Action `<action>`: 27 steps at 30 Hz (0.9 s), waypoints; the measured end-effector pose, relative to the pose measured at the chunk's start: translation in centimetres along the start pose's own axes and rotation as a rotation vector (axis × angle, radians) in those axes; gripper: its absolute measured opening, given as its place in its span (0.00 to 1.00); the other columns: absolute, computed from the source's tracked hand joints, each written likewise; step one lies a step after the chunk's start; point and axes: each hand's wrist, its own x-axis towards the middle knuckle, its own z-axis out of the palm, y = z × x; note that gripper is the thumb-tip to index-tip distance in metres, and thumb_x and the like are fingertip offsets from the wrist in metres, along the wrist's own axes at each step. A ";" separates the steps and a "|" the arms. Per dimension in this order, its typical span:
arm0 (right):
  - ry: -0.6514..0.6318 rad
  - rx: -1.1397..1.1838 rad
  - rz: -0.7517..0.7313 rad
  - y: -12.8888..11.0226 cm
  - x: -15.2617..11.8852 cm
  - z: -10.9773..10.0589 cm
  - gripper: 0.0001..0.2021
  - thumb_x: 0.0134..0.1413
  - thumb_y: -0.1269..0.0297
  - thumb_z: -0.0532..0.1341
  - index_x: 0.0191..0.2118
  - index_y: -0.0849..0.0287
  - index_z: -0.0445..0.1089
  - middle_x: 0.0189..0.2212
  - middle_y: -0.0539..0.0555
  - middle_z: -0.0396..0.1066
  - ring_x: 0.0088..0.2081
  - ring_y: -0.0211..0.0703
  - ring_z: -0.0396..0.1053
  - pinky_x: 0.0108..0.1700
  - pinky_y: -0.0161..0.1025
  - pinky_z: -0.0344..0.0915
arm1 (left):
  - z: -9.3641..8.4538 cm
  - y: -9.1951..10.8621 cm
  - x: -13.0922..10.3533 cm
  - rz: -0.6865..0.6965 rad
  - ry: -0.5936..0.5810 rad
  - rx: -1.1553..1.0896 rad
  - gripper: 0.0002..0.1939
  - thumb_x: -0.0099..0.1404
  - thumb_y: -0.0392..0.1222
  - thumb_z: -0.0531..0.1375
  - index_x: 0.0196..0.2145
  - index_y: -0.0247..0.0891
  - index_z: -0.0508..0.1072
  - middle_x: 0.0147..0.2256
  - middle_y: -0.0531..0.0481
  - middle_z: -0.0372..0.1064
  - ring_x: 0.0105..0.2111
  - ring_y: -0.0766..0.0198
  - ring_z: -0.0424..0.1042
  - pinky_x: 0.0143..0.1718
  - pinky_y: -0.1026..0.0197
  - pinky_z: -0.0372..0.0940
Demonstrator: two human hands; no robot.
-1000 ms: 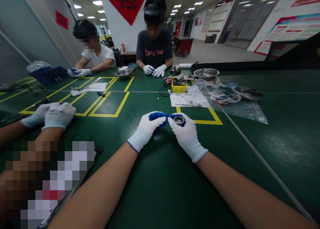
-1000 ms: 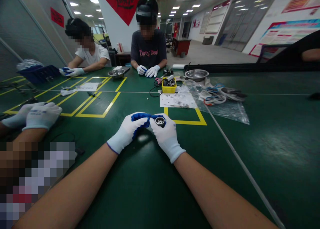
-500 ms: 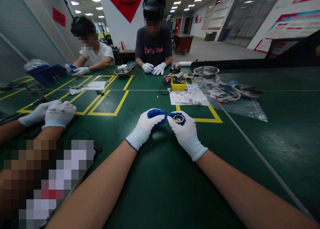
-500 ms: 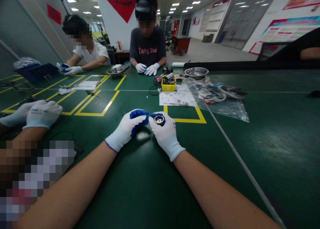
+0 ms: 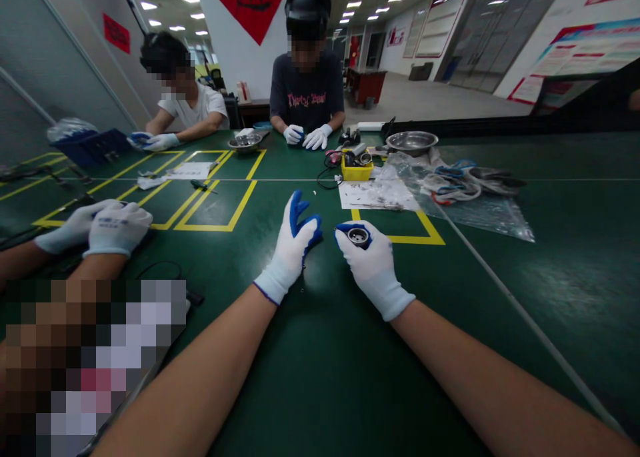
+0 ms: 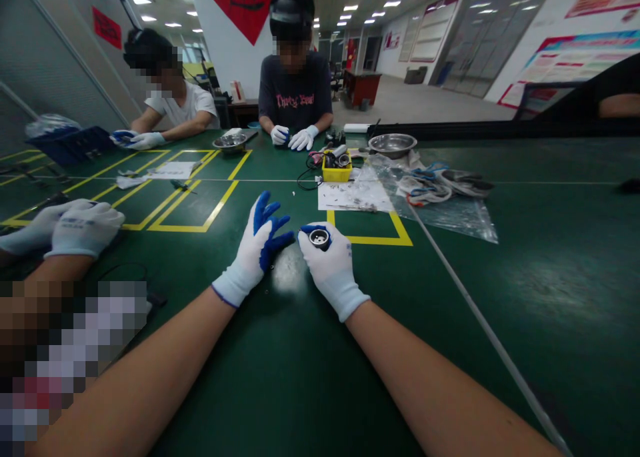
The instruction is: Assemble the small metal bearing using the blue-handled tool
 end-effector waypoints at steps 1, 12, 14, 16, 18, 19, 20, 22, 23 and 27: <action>0.001 0.002 -0.005 0.0 0.0 0.0 0.13 0.48 0.53 0.66 0.34 0.57 0.78 0.32 0.57 0.81 0.37 0.52 0.78 0.46 0.51 0.74 | 0.0 0.0 0.0 0.041 0.000 0.052 0.41 0.59 0.52 0.70 0.67 0.46 0.63 0.68 0.39 0.61 0.60 0.46 0.70 0.53 0.51 0.73; -0.033 0.029 0.007 0.1 0.1 -0.1 0.12 0.48 0.54 0.66 0.33 0.57 0.76 0.32 0.56 0.80 0.37 0.52 0.78 0.46 0.51 0.74 | 0.5 0.5 -0.2 0.056 -0.054 0.313 0.15 0.52 0.43 0.71 0.38 0.35 0.82 0.38 0.43 0.81 0.39 0.53 0.79 0.45 0.51 0.74; -0.049 0.019 0.016 0.2 0.1 -0.2 0.11 0.48 0.54 0.66 0.33 0.56 0.76 0.32 0.56 0.81 0.38 0.52 0.78 0.47 0.50 0.74 | 0.4 0.5 -0.1 0.048 -0.053 0.298 0.14 0.52 0.43 0.71 0.37 0.36 0.82 0.37 0.43 0.81 0.38 0.53 0.79 0.44 0.51 0.74; -0.061 0.008 0.020 0.2 0.1 -0.2 0.11 0.49 0.54 0.66 0.33 0.56 0.76 0.32 0.56 0.81 0.38 0.52 0.78 0.47 0.50 0.74 | 0.3 0.5 0.0 0.042 -0.054 0.293 0.13 0.52 0.43 0.71 0.36 0.36 0.82 0.37 0.44 0.81 0.38 0.54 0.79 0.44 0.52 0.74; -0.068 0.005 0.022 0.1 0.2 -0.3 0.11 0.49 0.54 0.66 0.33 0.56 0.77 0.32 0.56 0.81 0.38 0.52 0.77 0.47 0.51 0.74 | 0.2 0.5 0.1 0.034 -0.056 0.297 0.13 0.52 0.43 0.71 0.35 0.36 0.82 0.36 0.44 0.81 0.37 0.54 0.79 0.43 0.52 0.74; -0.071 0.008 0.022 0.1 0.2 -0.3 0.11 0.49 0.54 0.66 0.33 0.56 0.77 0.32 0.56 0.81 0.38 0.52 0.77 0.47 0.51 0.74 | 0.2 0.5 0.1 0.028 -0.057 0.301 0.13 0.52 0.43 0.71 0.35 0.36 0.83 0.36 0.44 0.81 0.36 0.55 0.79 0.42 0.52 0.74; -0.072 0.014 0.023 0.1 0.2 -0.3 0.11 0.49 0.54 0.66 0.33 0.56 0.77 0.32 0.56 0.80 0.38 0.52 0.77 0.47 0.51 0.74 | 0.2 0.5 0.1 0.022 -0.057 0.303 0.13 0.52 0.43 0.71 0.35 0.36 0.83 0.36 0.44 0.81 0.36 0.55 0.78 0.42 0.53 0.74; -0.074 0.029 0.023 0.1 0.2 -0.3 0.11 0.48 0.54 0.66 0.32 0.56 0.76 0.31 0.56 0.80 0.38 0.52 0.77 0.47 0.51 0.74 | 0.1 0.5 0.2 0.012 -0.058 0.306 0.13 0.52 0.44 0.71 0.36 0.35 0.83 0.35 0.44 0.81 0.34 0.56 0.78 0.40 0.53 0.74; -0.076 0.034 0.024 0.1 0.2 -0.3 0.11 0.48 0.54 0.66 0.32 0.56 0.76 0.31 0.56 0.80 0.38 0.52 0.77 0.47 0.51 0.74 | 0.1 0.5 0.2 0.007 -0.060 0.308 0.13 0.52 0.43 0.71 0.35 0.35 0.83 0.34 0.44 0.81 0.34 0.56 0.78 0.40 0.53 0.73; -0.090 0.027 0.035 0.0 0.3 -0.5 0.09 0.48 0.55 0.66 0.31 0.56 0.75 0.30 0.55 0.80 0.37 0.51 0.77 0.46 0.50 0.73 | 0.0 0.4 0.3 0.001 -0.075 0.312 0.13 0.53 0.44 0.71 0.35 0.35 0.84 0.33 0.44 0.81 0.34 0.57 0.77 0.39 0.55 0.73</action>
